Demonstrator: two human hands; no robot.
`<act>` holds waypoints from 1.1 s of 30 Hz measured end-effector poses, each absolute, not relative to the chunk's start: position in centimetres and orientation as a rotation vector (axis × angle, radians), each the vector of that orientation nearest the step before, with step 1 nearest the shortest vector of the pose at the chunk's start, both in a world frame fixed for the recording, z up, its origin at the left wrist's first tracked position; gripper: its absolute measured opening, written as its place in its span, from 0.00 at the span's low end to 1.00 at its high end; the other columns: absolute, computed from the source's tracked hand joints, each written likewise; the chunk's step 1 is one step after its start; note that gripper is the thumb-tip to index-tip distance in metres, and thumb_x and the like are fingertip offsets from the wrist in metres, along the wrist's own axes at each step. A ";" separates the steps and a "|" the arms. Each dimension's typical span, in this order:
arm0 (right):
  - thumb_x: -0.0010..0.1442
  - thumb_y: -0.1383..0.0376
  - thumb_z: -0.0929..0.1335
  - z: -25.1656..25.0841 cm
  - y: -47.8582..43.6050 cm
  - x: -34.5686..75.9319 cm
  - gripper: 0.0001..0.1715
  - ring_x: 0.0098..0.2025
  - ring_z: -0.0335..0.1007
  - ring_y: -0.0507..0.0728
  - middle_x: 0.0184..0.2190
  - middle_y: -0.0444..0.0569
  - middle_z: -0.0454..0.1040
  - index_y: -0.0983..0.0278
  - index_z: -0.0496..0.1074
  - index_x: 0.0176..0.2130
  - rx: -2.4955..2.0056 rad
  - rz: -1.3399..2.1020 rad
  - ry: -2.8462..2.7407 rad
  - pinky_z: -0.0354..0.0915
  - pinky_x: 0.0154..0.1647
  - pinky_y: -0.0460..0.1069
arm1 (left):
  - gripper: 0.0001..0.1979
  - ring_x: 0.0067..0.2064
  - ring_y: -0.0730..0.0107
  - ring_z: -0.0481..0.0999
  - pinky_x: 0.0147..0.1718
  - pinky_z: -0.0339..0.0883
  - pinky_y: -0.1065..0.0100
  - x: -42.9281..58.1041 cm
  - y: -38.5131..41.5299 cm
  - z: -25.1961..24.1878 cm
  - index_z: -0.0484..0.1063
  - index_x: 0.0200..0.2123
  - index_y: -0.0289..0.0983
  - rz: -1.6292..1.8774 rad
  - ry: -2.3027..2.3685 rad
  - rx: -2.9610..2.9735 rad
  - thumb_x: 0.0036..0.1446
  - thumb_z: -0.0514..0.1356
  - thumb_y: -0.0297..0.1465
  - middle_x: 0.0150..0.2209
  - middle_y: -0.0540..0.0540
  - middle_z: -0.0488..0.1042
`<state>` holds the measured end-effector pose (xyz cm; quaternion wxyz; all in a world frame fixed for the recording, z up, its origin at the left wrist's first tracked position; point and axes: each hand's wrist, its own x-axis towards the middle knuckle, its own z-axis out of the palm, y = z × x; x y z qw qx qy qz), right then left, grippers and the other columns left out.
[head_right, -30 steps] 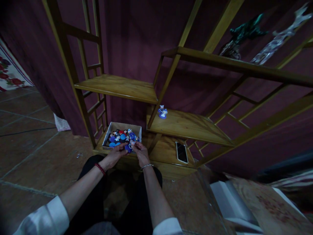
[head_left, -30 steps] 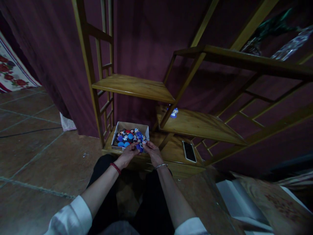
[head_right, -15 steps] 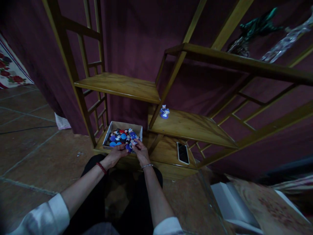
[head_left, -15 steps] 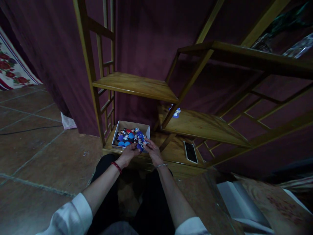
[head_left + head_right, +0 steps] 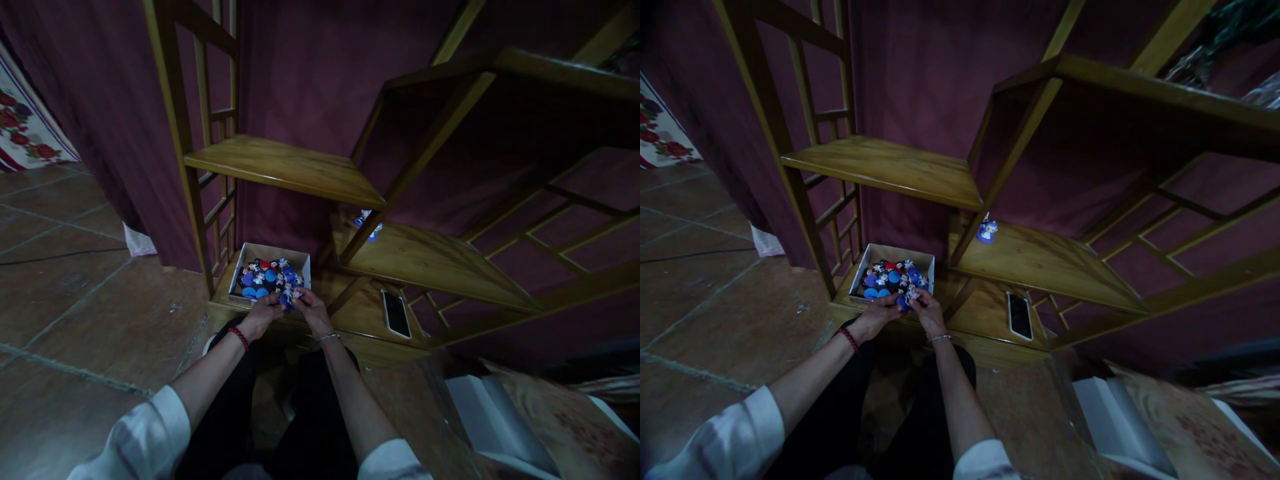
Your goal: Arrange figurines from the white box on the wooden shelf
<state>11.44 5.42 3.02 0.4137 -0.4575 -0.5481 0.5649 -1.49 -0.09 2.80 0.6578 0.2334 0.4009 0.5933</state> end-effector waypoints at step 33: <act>0.37 0.59 0.71 2.2 8.4 10.4 0.18 0.33 0.69 0.54 0.30 0.46 0.75 0.63 0.72 0.32 -1.211 1.380 -1.502 0.63 0.38 0.49 | 0.07 0.33 0.70 0.71 0.42 0.64 0.61 -2.5 1.9 2.2 0.70 0.25 0.30 1.360 0.871 0.350 0.40 0.64 0.24 0.28 0.46 0.73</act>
